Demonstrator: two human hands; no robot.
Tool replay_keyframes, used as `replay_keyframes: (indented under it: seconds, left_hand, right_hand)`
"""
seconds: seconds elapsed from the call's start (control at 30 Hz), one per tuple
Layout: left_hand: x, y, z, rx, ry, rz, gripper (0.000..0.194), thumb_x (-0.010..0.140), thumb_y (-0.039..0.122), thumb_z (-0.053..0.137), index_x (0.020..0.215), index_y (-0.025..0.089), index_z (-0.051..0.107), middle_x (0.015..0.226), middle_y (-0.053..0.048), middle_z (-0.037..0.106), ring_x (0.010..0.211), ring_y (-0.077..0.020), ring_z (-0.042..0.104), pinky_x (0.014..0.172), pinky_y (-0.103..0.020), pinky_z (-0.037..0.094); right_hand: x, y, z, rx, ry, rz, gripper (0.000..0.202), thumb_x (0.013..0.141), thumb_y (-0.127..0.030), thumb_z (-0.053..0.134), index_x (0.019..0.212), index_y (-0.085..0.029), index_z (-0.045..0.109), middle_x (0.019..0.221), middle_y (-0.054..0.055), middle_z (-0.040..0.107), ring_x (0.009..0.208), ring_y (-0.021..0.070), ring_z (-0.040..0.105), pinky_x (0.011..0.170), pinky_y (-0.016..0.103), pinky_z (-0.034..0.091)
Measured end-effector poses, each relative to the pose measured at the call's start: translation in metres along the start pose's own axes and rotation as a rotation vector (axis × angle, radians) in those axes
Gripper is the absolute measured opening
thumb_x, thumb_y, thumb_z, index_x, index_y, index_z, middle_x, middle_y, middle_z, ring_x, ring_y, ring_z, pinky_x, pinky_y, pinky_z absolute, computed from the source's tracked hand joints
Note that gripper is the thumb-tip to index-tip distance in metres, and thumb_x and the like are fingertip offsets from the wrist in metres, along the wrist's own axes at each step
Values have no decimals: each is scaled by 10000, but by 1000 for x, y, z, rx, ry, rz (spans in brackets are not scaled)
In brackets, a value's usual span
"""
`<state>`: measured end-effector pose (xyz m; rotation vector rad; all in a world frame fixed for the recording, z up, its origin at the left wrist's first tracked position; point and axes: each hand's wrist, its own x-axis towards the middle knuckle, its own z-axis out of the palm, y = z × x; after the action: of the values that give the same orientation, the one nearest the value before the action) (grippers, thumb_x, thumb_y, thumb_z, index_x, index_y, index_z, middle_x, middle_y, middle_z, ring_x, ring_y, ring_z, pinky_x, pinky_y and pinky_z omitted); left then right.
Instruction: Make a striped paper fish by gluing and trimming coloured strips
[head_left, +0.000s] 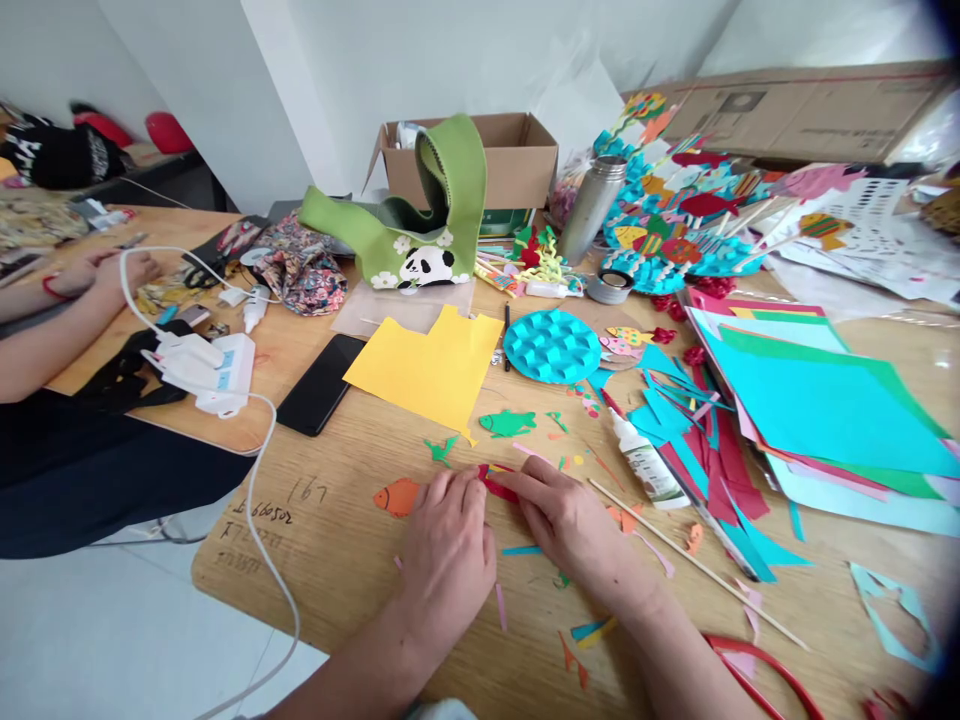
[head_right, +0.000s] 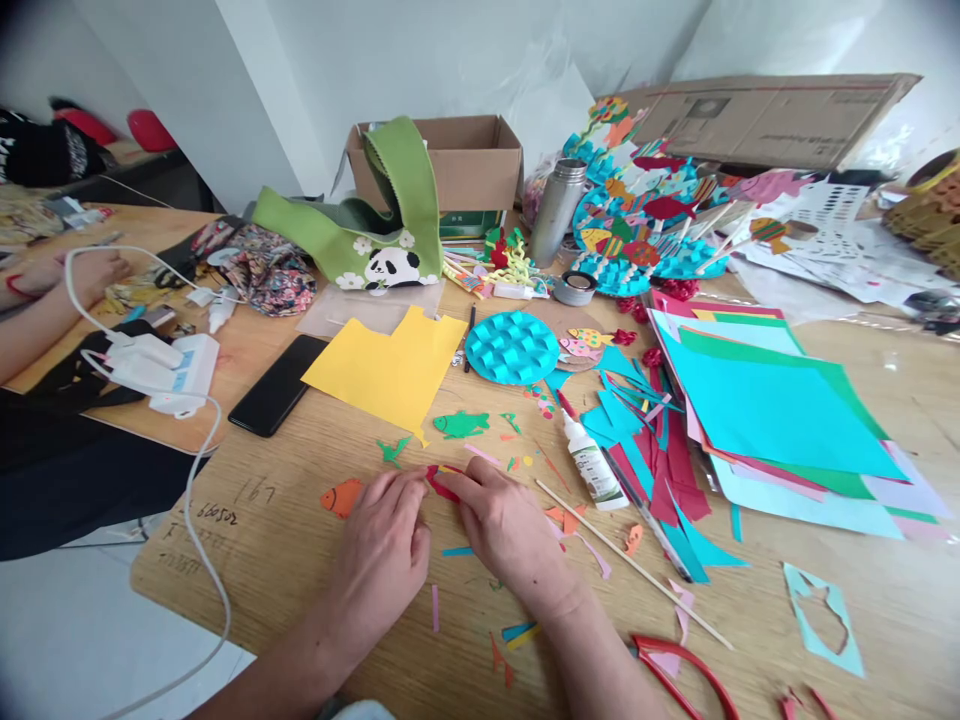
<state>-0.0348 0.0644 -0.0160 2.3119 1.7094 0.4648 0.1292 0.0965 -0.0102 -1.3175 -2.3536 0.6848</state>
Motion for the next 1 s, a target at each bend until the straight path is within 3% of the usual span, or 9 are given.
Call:
replay_keyframes:
  seconds: [0.27,0.67,1.0]
  left_hand:
    - [0,-1,1,-4,-22,-5,408,738,14,451,1118,156,502,1157,-86,590,1108,-262,488,987,-461,416]
    - [-1,0,0,2,-35,-4,413,738,17,458,1124,160,499,1159,-90,590,1112,-266,491,986,-468,417]
    - [0,0,1,-7,-25,-10,425,736,14,456,1134,160,495,1168,-85,587,1113,-263,488,986,-457,413]
  right_hand:
    - [1,5,6,-39,-28,-14,382,914,-90,380,1164,-213,641,816,50,527,707,140,564,649,239,452]
    - [1,1,3,-100,-22,-8,347,878,-67,406,1052,-198,677,771,34,531,668,127,552,622,223,437]
    - [2,1,1,-66,-59,15,363,897,-77,385,1098,-197,663,799,44,528,704,142,552,643,241,437]
